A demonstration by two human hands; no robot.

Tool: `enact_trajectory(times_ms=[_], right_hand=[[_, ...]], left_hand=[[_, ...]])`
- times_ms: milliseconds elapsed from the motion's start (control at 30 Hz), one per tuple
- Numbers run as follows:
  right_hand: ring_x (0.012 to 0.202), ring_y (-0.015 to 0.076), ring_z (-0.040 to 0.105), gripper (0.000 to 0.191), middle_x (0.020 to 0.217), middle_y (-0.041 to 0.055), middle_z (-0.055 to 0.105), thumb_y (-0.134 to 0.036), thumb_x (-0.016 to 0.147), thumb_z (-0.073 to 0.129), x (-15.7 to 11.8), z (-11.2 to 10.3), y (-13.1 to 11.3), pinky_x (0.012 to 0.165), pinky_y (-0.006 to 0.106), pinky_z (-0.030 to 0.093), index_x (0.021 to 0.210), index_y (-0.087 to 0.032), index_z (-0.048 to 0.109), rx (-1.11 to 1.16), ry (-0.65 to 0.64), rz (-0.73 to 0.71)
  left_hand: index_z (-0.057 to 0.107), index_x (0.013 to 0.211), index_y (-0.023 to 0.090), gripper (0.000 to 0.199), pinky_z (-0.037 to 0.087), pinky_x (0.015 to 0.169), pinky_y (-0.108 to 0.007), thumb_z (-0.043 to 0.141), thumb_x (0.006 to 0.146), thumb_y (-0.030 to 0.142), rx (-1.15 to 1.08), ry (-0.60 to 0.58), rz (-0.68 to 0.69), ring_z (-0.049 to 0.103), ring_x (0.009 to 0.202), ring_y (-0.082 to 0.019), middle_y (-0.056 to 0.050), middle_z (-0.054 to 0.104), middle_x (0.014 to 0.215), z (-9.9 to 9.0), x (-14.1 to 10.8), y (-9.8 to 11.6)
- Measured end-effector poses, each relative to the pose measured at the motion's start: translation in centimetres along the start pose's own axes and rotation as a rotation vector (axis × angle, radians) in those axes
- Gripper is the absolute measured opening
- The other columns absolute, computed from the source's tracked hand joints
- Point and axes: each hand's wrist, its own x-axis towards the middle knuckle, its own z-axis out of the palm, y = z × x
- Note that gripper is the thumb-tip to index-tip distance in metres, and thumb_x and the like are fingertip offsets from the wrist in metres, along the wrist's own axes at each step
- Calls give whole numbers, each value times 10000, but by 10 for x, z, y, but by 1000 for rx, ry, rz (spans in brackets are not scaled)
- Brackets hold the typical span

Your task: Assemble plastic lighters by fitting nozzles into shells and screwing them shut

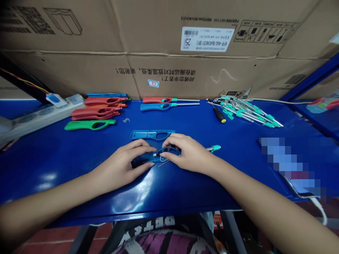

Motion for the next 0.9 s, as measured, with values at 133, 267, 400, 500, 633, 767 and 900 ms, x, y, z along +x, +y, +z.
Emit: enact_trajectory(times_ms=[133, 267, 400, 500, 633, 767, 900], right_hand=[[910, 157, 613, 100, 981, 33, 679, -273, 932, 655, -1, 4, 1, 805, 278, 460, 999, -198, 665, -7, 2, -9], [855, 148, 614, 95, 967, 26, 683, -276, 931, 648, -2, 5, -3, 748, 265, 450, 987, -201, 635, -7, -11, 6], [813, 147, 615, 106, 924, 19, 693, -295, 932, 643, -3, 7, -6, 720, 263, 436, 988, -206, 627, -22, -13, 24], [796, 146, 616, 99, 902, 15, 696, -296, 924, 651, -2, 8, -6, 706, 261, 425, 964, -208, 633, -23, -1, 44], [778, 148, 614, 105, 872, 14, 689, -301, 902, 675, -1, 9, -7, 684, 258, 413, 919, -205, 635, -20, 33, 79], [780, 147, 609, 109, 865, 14, 683, -303, 902, 672, -1, 11, -8, 689, 258, 414, 916, -202, 632, -18, 40, 68], [745, 128, 585, 106, 863, 9, 672, -285, 889, 671, -1, 6, -7, 676, 247, 423, 941, -199, 639, 38, 20, 55]], left_hand=[[673, 1187, 180, 286, 544, 903, -348, 676, 903, 216, -93, 14, -18, 663, 999, -203, -68, 669, 1101, 2, 4, -1], [710, 1081, 178, 170, 528, 862, -314, 618, 964, 259, -148, 51, -13, 673, 947, -180, -52, 710, 1024, 5, 8, -2], [712, 1037, 175, 150, 515, 845, -301, 589, 983, 242, -176, 63, -6, 667, 929, -173, -49, 713, 995, 7, 9, -3], [708, 1016, 174, 138, 513, 826, -300, 586, 980, 229, -193, 75, -17, 662, 913, -175, -51, 708, 978, 9, 8, -1], [701, 969, 169, 133, 507, 786, -290, 581, 979, 224, -219, 82, -31, 654, 877, -171, -45, 697, 942, 9, 8, 1], [697, 942, 168, 144, 499, 758, -278, 573, 983, 229, -251, 70, -59, 646, 861, -168, -40, 687, 922, 9, 8, 2], [699, 980, 177, 155, 500, 815, -291, 550, 996, 218, -261, 53, -51, 648, 902, -167, -38, 694, 954, 9, 8, 0]])
